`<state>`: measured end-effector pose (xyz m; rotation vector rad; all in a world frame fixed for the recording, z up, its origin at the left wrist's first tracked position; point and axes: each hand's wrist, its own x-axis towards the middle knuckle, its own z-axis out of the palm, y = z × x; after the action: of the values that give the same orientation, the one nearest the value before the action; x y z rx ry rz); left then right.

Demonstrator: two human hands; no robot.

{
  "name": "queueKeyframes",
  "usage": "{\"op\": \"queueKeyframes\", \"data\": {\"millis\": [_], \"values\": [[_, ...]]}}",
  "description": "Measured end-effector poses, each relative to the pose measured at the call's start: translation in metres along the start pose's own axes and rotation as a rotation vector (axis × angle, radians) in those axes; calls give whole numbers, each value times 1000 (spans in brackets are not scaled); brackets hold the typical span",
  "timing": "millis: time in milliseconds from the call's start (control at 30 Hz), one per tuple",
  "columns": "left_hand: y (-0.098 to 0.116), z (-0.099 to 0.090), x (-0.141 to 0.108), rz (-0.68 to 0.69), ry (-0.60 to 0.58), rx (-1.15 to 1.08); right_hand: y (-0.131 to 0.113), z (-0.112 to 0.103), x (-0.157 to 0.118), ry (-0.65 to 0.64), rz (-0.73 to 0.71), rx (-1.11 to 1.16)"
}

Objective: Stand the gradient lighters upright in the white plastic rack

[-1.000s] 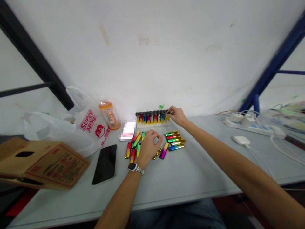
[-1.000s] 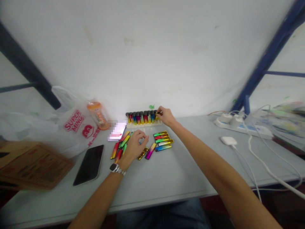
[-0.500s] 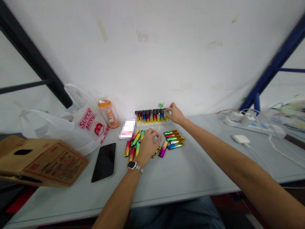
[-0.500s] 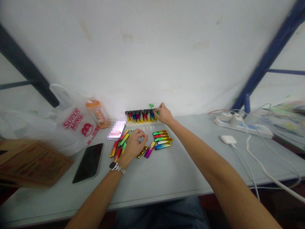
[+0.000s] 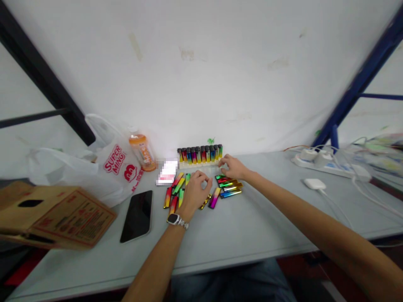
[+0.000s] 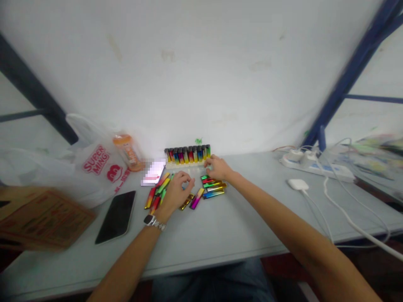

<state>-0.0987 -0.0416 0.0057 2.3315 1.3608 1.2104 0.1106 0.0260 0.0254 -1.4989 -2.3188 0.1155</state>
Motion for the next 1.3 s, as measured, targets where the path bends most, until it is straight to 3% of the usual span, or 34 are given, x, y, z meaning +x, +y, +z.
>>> {"op": "queueKeyframes", "data": {"millis": [167,300,400,533,633,767,933,1000,1100,1300], "values": [[-1,1,-1,-9,-5,9,-9,-17,13,-355,64,-56],[-3,0,0,-25,-8,19,-20,-16,26,-449,120,-52],[-5,-1,0,-21,-11,30,-22,-6,31,-352,58,-96],[-5,-3,0,-21,-3,28,-22,9,30,-83,-100,-8],[-3,-6,1,-20,32,4,-29,14,25,102,-119,271],[-2,-9,2,-5,101,-45,-53,20,12,368,-31,768],[-3,-11,4,-14,123,-63,-85,34,-6,446,96,1242],[-3,-11,3,-12,112,-67,-91,38,-14,434,146,1270],[-3,-12,3,1,93,-71,-95,40,-23,428,184,1123],[1,-15,3,-9,74,-88,-95,36,-32,539,251,915]]}}
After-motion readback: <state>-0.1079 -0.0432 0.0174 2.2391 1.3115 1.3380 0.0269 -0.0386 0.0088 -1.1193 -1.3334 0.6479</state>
